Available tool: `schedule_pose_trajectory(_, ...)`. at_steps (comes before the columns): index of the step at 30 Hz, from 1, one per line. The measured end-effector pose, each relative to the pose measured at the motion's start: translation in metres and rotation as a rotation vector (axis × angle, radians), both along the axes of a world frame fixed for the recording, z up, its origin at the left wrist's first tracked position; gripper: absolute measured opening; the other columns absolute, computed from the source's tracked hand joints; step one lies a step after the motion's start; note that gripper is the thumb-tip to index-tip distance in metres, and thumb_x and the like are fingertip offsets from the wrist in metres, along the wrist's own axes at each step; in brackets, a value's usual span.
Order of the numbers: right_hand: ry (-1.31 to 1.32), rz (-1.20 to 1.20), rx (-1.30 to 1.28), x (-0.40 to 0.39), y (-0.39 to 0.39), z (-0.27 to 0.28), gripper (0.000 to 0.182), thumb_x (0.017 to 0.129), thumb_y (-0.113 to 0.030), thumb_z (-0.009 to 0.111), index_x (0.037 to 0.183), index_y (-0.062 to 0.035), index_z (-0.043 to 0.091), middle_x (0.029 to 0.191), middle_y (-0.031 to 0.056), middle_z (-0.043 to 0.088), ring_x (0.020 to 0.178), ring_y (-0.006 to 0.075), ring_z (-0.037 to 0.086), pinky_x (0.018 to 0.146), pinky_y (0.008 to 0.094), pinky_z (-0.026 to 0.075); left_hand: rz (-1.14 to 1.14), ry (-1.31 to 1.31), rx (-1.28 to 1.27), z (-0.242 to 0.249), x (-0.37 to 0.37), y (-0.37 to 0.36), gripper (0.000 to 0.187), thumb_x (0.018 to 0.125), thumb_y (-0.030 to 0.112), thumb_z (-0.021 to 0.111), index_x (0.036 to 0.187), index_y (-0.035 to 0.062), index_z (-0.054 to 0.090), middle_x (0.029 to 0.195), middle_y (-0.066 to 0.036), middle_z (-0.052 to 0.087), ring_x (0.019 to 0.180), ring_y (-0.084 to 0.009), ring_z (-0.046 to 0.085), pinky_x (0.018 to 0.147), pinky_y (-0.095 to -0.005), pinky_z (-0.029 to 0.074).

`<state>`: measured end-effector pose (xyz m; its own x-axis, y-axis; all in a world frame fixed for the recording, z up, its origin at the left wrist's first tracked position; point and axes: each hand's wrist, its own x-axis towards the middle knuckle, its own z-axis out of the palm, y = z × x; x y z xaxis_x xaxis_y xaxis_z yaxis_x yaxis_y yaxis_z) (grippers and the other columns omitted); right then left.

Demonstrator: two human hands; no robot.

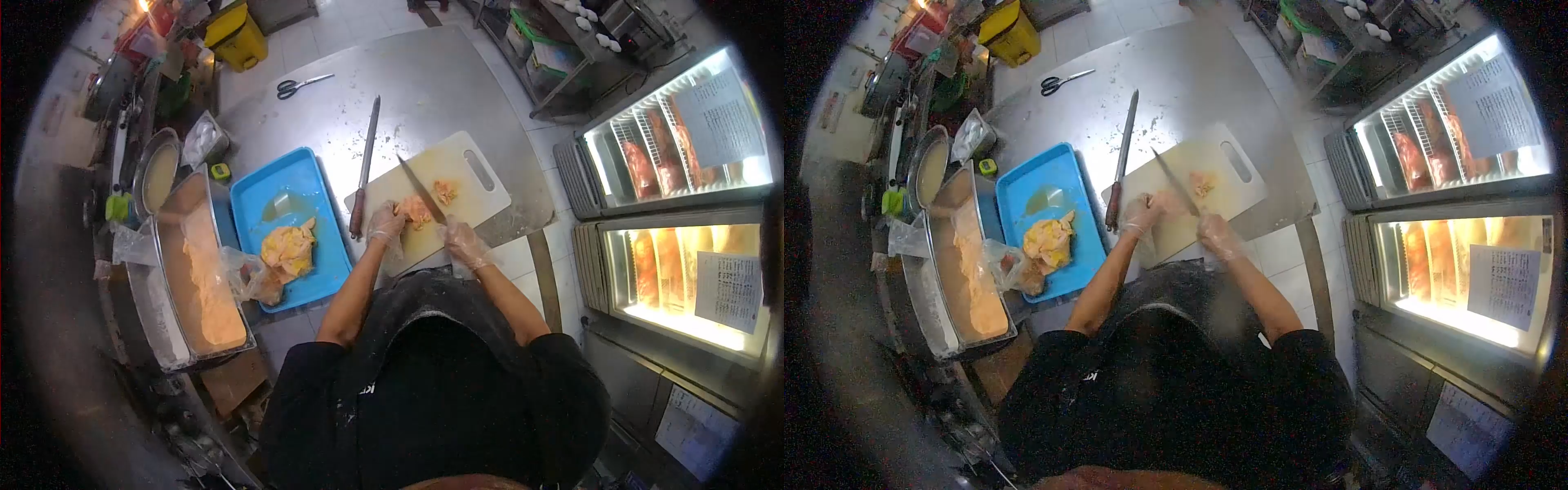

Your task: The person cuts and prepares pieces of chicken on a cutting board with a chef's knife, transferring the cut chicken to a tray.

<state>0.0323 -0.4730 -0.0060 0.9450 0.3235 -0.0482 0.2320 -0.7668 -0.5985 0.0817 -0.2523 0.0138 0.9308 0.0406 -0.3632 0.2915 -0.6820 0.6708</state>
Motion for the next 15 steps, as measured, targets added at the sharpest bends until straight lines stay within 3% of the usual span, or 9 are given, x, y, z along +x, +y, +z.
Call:
schedule_pose_trajectory(3,-0.122,-0.034,-0.025,-0.004,0.013,-0.008,0.03,0.088,-0.025,0.051,0.099,0.0035,0.046,0.074,0.0292,0.058,0.074,0.0442,0.059,0.065,0.0509,0.046,-0.003,-0.104,0.077,-0.028,-0.001,0.005,0.026,0.077,0.028,0.058,0.085,0.0034,0.061,0.078,-0.021,0.063,0.077,-0.0351,0.062,0.071,-0.0426,0.048)
schedule_pose_trajectory(6,0.176,-0.111,-0.079,0.005,0.007,0.005,0.033,0.088,-0.027,0.05,0.099,0.0042,0.049,0.078,0.0306,0.058,0.079,0.045,0.058,0.069,0.0516,0.045,-0.024,-0.135,0.114,-0.048,-0.003,0.017,0.024,0.076,0.027,0.057,0.082,0.0037,0.06,0.076,-0.02,0.061,0.076,-0.0354,0.061,0.07,-0.0433,0.047)
schedule_pose_trajectory(10,0.305,-0.191,-0.072,-0.003,0.005,0.026,0.035,0.088,-0.028,0.051,0.098,0.0045,0.051,0.079,0.031,0.059,0.081,0.046,0.058,0.073,0.0525,0.044,0.036,-0.058,0.007,-0.029,-0.007,0.018,0.027,0.075,0.03,0.059,0.08,0.0035,0.06,0.077,-0.021,0.061,0.076,-0.0354,0.061,0.07,-0.0442,0.047)
schedule_pose_trajectory(14,0.227,-0.137,-0.096,-0.007,-0.005,0.02,0.036,0.088,-0.03,0.05,0.098,0.0048,0.051,0.08,0.0301,0.059,0.083,0.0456,0.058,0.074,0.0524,0.044,0.058,-0.255,0.095,-0.034,0.002,0.006,0.031,0.074,0.034,0.06,0.079,0.0039,0.062,0.078,-0.02,0.061,0.078,-0.0355,0.059,0.073,-0.0433,0.047)
schedule_pose_trajectory(15,0.211,-0.101,-0.124,-0.006,-0.008,0.02,0.036,0.088,-0.03,0.05,0.098,0.0048,0.051,0.081,0.0297,0.06,0.083,0.0453,0.058,0.074,0.0523,0.044,0.053,-0.338,0.145,-0.016,0.007,-0.003,0.031,0.074,0.035,0.061,0.08,0.0042,0.063,0.079,-0.02,0.061,0.079,-0.0358,0.059,0.073,-0.0431,0.046)
